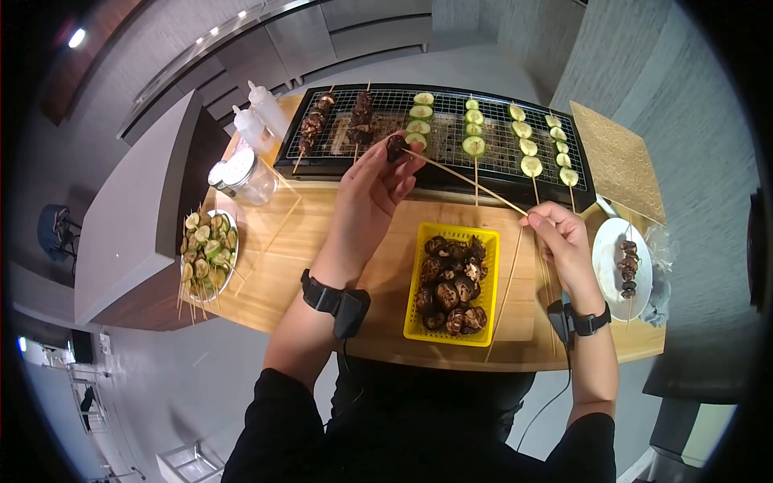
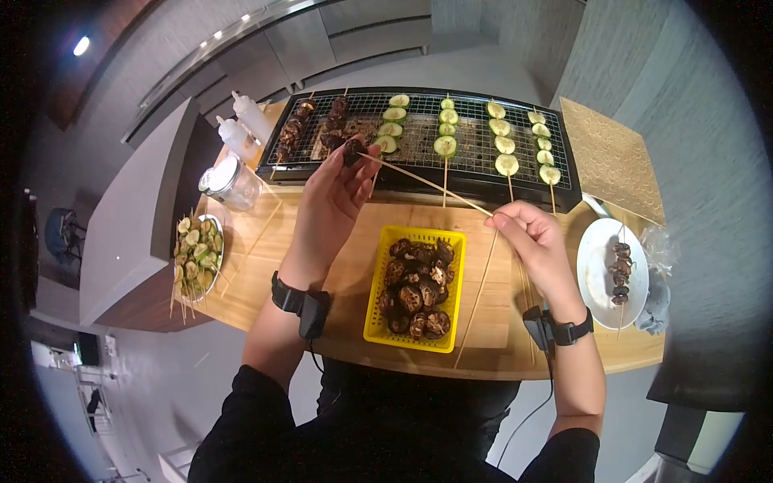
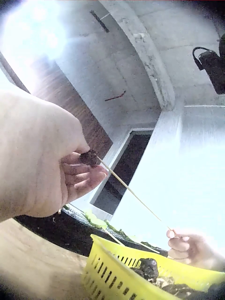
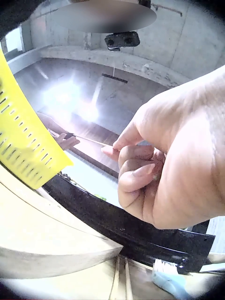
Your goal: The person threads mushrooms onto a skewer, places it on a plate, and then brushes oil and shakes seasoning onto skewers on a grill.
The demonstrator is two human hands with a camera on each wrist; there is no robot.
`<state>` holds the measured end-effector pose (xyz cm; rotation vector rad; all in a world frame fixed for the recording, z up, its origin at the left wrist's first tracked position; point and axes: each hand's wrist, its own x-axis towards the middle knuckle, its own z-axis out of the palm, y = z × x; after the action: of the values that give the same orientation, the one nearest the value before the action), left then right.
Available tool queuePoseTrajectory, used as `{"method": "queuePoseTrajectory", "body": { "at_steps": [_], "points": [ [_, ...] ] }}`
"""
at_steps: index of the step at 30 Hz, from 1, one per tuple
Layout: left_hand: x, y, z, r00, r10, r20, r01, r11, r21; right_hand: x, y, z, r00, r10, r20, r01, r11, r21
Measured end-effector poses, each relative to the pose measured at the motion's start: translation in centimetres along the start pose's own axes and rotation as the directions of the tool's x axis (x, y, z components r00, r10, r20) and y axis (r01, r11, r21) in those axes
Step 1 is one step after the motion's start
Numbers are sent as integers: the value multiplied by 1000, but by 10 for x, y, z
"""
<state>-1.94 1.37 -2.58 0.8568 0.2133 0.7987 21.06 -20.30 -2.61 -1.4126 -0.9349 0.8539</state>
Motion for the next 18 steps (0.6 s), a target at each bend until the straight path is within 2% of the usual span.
{"method": "queuePoseTrajectory", "body": {
  "at_steps": [3, 18],
  "points": [
    [1, 0, -1, 1000, 9, -2, -9, 1000, 20, 1, 0, 3, 999, -26, -33, 25, 999, -30],
    [2, -2, -3, 999, 40, -9, -40, 999, 16, 0, -1, 3, 1000, -29, -12, 28, 999, -36]
  ]
}}
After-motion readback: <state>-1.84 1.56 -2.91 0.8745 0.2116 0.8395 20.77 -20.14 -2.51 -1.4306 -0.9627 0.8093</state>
